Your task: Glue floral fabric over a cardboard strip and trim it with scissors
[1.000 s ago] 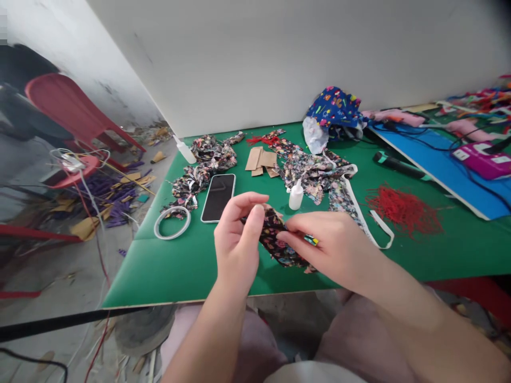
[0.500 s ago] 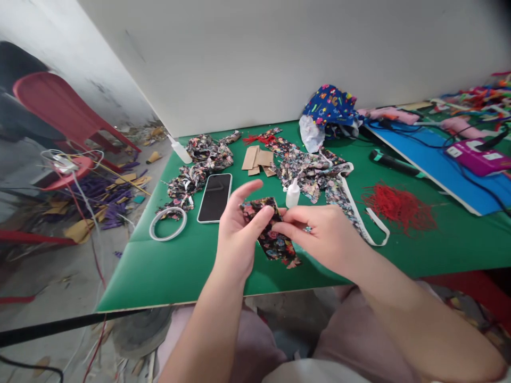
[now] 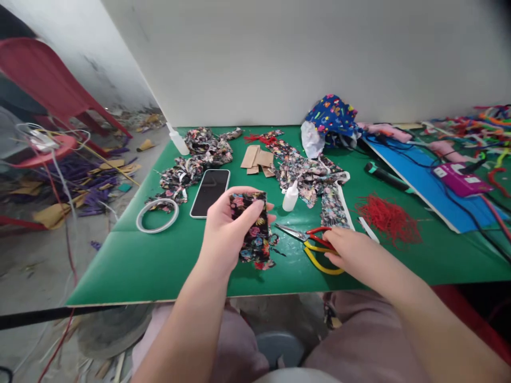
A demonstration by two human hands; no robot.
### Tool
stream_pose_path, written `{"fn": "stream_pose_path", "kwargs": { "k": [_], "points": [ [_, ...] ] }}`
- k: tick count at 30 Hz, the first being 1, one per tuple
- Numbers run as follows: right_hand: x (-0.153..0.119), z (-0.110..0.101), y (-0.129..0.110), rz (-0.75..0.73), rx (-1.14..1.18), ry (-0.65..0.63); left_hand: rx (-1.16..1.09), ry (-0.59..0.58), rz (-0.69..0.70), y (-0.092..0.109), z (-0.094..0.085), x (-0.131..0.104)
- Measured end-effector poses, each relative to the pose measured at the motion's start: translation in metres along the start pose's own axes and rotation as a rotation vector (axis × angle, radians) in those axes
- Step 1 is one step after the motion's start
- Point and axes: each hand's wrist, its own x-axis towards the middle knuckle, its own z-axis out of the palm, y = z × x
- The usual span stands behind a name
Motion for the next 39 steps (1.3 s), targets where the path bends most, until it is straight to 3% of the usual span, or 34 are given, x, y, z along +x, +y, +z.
{"fn": "stream_pose_path", "kwargs": {
  "k": [4,7,14,19,24,27,32,39],
  "points": [
    [-0.002,0.004,-0.003,0.033,0.035,0.008,0.015,-0.042,-0.042,0.002,0.005,-0.004],
    [-0.005,0.001,0.001,0.038,0.14,0.093,0.049,-0.022,-0.046,0.007,0.009,-0.009],
    [-0.015,-0.015,0.007,-0.025,0.377,0.602,0.144,0.065,-0.001,0.022,0.017,-0.02],
    [-0.019,-0.025,0.002,-0.14,0.213,0.822,0.277,-0.17,-0.006,0.017,0.015,-0.022],
    [-0.018,-0.028,0.001,-0.223,-0.023,0.967,0.393,-0.29,0.061,0.01,0.012,-0.024],
    [-0.019,-0.028,0.002,-0.232,-0.098,1.016,0.434,-0.304,0.054,0.009,0.015,-0.026],
    [-0.021,-0.029,0.003,-0.21,-0.127,1.009,0.434,-0.203,-0.047,0.013,0.024,-0.032],
    [-0.021,-0.029,0.002,-0.205,-0.126,1.019,0.499,-0.173,-0.037,0.014,0.027,-0.034]
  ]
}}
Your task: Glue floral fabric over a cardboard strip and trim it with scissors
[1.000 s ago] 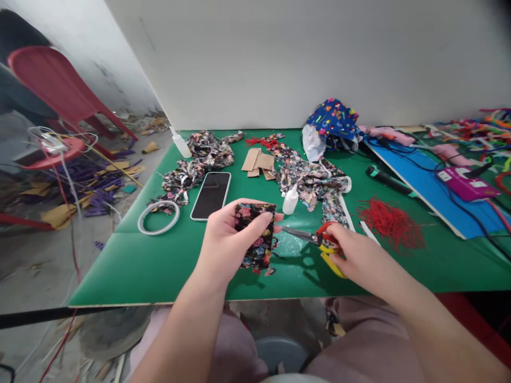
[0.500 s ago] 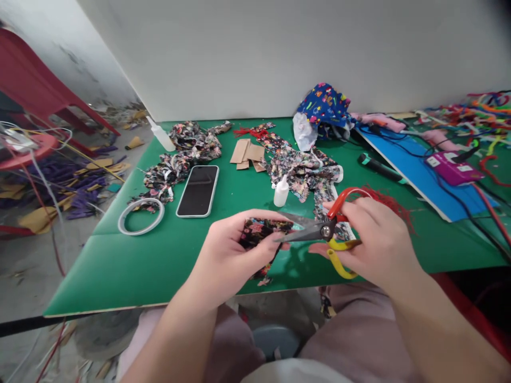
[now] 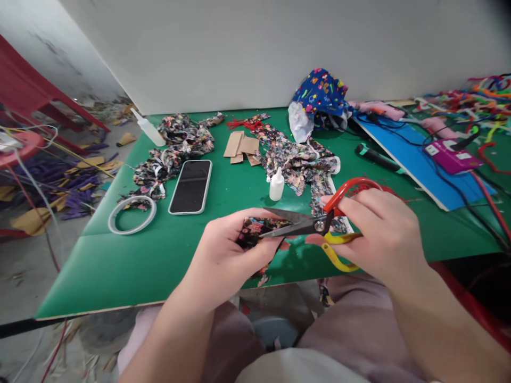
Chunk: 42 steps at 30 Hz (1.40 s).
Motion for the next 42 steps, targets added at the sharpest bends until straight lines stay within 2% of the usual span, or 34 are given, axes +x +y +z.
{"fn": "stream_pose_path", "kwargs": {
  "k": [12,17,27,33,38,42],
  "points": [
    [-0.002,-0.001,-0.003,0.038,-0.024,-0.025,-0.03,0.022,0.004,0.001,0.001,0.001],
    [0.0,-0.001,-0.003,0.019,-0.059,0.011,-0.031,0.014,-0.012,0.001,0.0,0.002],
    [-0.001,-0.004,-0.003,0.026,-0.121,0.019,-0.052,-0.047,-0.046,0.003,-0.001,0.004],
    [-0.004,-0.001,0.0,0.027,-0.122,0.008,-0.122,-0.178,-0.08,0.001,-0.004,0.009],
    [-0.006,0.001,0.004,0.074,-0.029,0.056,-0.165,-0.061,-0.055,-0.001,-0.002,0.008],
    [-0.004,0.0,0.007,0.257,0.11,-0.051,-0.195,-0.006,-0.121,0.005,0.001,0.004]
  ]
}}
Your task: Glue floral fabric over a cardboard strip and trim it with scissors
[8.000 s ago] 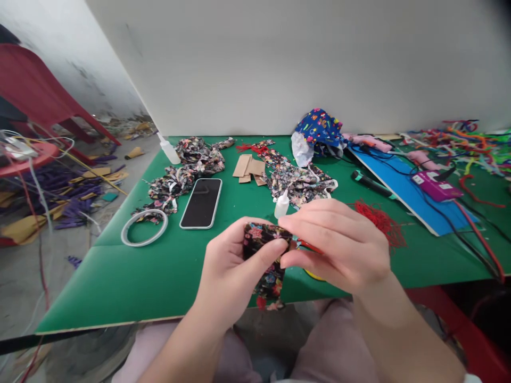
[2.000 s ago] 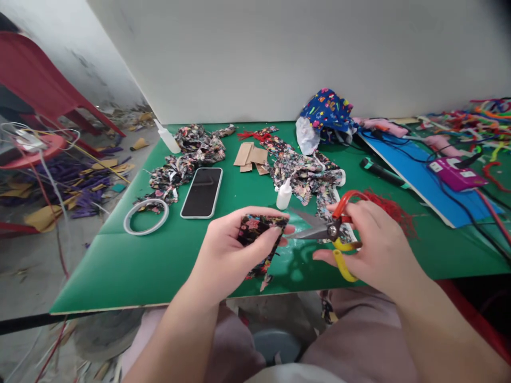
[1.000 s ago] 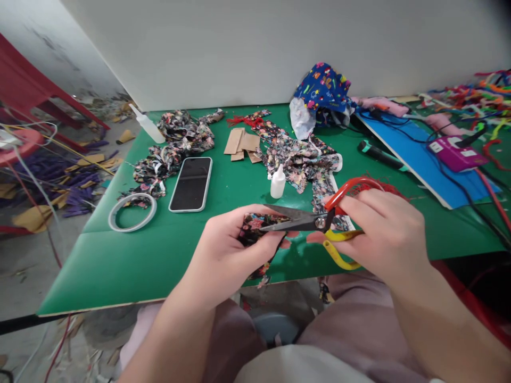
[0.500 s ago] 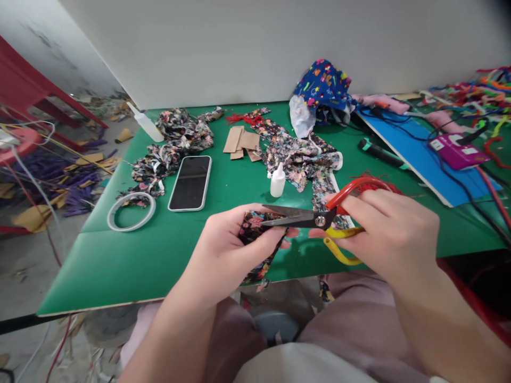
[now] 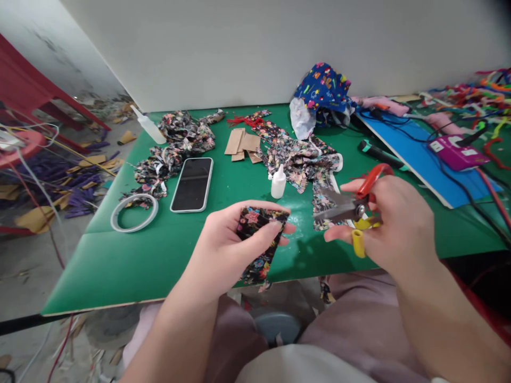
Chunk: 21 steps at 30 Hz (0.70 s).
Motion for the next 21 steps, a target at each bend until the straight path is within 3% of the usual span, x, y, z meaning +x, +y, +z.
{"fn": "stream_pose_path", "kwargs": {
  "k": [3,9,16,21],
  "points": [
    [0.002,0.002,-0.001,0.02,-0.005,-0.061,-0.024,0.009,-0.006,0.001,0.0,0.0],
    [0.002,0.005,-0.005,-0.196,-0.11,-0.012,0.095,-0.049,0.072,-0.007,-0.008,0.006],
    [0.002,0.004,-0.005,-0.197,-0.14,0.02,0.187,-0.11,0.074,-0.007,-0.008,0.004],
    [0.001,0.003,-0.006,-0.212,-0.143,0.018,0.165,-0.022,0.052,-0.005,-0.001,0.0]
  ]
}}
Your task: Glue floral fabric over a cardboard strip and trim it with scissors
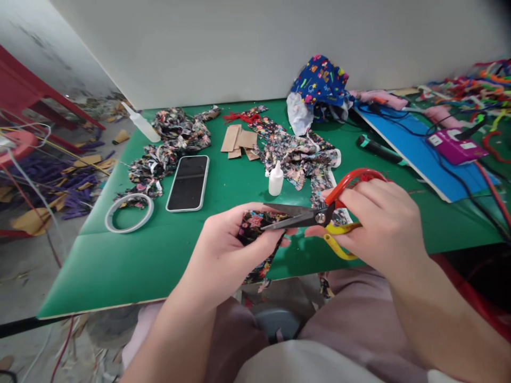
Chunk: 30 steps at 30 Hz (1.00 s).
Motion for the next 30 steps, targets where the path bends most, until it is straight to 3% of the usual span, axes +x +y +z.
{"fn": "stream_pose_path", "kwargs": {
  "k": [26,30],
  "points": [
    [0.0026,0.0009,-0.0036,0.0,-0.032,0.003,-0.018,0.074,0.022,0.0001,0.0032,-0.0014],
    [0.0018,0.0017,-0.0036,0.004,-0.038,-0.002,-0.045,-0.023,0.024,-0.0007,-0.0003,0.0014]
  ]
}}
